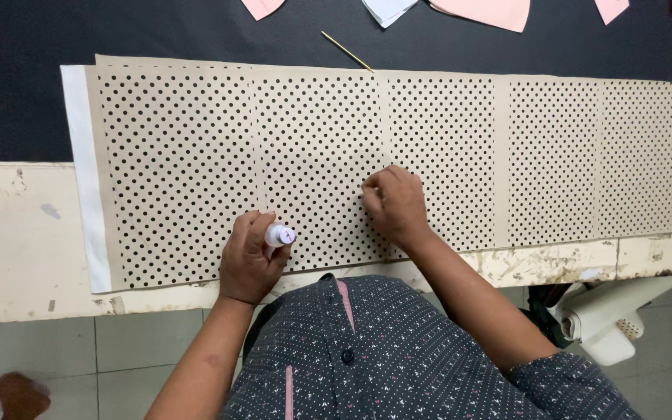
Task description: The person unrolls a perforated stencil on a table, then uses a small bottle to apply adhesive through the holes onto the surface below. The person works systematically across the stencil, moving the bottle from left to right while holding the stencil in place.
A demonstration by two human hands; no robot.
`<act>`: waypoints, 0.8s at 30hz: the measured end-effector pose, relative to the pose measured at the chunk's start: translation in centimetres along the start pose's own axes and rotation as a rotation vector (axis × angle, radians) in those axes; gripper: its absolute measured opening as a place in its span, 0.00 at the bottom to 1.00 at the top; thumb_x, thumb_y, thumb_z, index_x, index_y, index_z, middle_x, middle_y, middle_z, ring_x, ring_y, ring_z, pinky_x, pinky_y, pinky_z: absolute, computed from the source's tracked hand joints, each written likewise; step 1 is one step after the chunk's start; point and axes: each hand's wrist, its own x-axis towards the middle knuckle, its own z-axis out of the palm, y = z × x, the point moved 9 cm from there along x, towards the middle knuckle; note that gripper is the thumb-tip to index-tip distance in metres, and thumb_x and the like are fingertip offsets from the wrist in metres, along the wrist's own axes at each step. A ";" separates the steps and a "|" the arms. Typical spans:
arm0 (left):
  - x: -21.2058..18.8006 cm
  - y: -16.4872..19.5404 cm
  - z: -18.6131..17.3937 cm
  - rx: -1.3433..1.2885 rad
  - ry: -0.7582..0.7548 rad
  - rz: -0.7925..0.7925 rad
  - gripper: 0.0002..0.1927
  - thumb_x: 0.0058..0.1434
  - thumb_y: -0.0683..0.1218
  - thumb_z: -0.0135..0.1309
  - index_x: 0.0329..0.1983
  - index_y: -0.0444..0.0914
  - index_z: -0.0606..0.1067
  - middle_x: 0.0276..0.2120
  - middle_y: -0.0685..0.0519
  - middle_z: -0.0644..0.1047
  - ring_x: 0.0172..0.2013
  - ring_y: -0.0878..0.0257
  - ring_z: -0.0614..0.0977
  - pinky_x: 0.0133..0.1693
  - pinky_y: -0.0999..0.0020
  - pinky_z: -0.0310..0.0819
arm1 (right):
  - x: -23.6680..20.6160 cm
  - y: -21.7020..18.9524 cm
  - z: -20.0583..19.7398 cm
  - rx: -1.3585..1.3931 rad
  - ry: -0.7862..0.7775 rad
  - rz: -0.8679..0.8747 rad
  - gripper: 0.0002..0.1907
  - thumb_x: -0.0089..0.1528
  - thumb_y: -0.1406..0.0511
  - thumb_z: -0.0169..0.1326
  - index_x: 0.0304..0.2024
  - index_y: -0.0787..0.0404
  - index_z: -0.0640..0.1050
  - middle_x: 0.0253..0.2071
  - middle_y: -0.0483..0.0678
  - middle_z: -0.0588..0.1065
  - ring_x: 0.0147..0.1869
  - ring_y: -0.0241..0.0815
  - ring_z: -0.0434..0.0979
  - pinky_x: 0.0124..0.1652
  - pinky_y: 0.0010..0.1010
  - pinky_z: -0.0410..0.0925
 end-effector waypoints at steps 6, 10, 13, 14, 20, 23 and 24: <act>0.0 0.0 -0.1 -0.009 0.011 0.008 0.28 0.59 0.50 0.65 0.60 0.46 0.66 0.50 0.45 0.73 0.41 0.46 0.82 0.38 0.54 0.80 | -1.8 4.7 1.1 0.516 -0.144 0.515 0.07 0.67 0.64 0.49 0.42 0.62 0.75 0.36 0.48 0.79 0.37 0.34 0.78 0.40 0.28 0.72; -0.1 -0.1 -0.1 -0.034 0.011 0.002 0.28 0.59 0.49 0.64 0.60 0.46 0.66 0.50 0.45 0.74 0.41 0.47 0.82 0.37 0.55 0.80 | -2.5 3.6 1.9 0.478 -0.245 0.451 0.08 0.64 0.65 0.55 0.43 0.62 0.80 0.39 0.50 0.81 0.40 0.37 0.79 0.42 0.28 0.74; -0.1 -0.1 -0.1 -0.041 0.013 0.007 0.28 0.59 0.49 0.64 0.60 0.46 0.66 0.50 0.45 0.74 0.40 0.47 0.82 0.37 0.55 0.80 | -2.7 2.6 2.5 0.414 -0.294 0.379 0.08 0.63 0.65 0.58 0.42 0.61 0.82 0.40 0.49 0.82 0.41 0.37 0.81 0.43 0.27 0.75; 0.0 -0.1 -0.1 -0.039 0.012 0.006 0.27 0.60 0.49 0.64 0.60 0.46 0.66 0.50 0.45 0.74 0.40 0.47 0.82 0.37 0.55 0.80 | -2.7 2.3 2.7 0.386 -0.312 0.361 0.08 0.62 0.65 0.58 0.41 0.60 0.83 0.40 0.49 0.82 0.41 0.38 0.81 0.43 0.28 0.75; 0.1 0.2 -0.2 -0.027 0.017 0.023 0.27 0.60 0.51 0.64 0.60 0.46 0.66 0.49 0.45 0.73 0.41 0.45 0.82 0.37 0.54 0.79 | -1.8 -0.4 1.6 0.142 -0.170 0.047 0.05 0.61 0.65 0.60 0.36 0.60 0.82 0.36 0.50 0.76 0.42 0.46 0.77 0.43 0.35 0.71; 0.1 0.2 -0.3 -0.030 0.020 0.024 0.27 0.61 0.52 0.62 0.60 0.45 0.66 0.50 0.45 0.73 0.41 0.45 0.82 0.38 0.54 0.79 | -1.6 -0.8 1.9 0.136 -0.141 0.018 0.05 0.62 0.65 0.60 0.36 0.61 0.80 0.36 0.48 0.74 0.41 0.46 0.75 0.42 0.36 0.70; 0.1 0.2 -0.3 -0.032 0.022 0.024 0.27 0.61 0.52 0.62 0.60 0.46 0.66 0.50 0.45 0.74 0.41 0.46 0.82 0.38 0.54 0.80 | -1.4 -1.2 1.9 0.110 -0.120 -0.024 0.05 0.63 0.65 0.59 0.35 0.61 0.79 0.35 0.48 0.74 0.40 0.46 0.75 0.41 0.36 0.69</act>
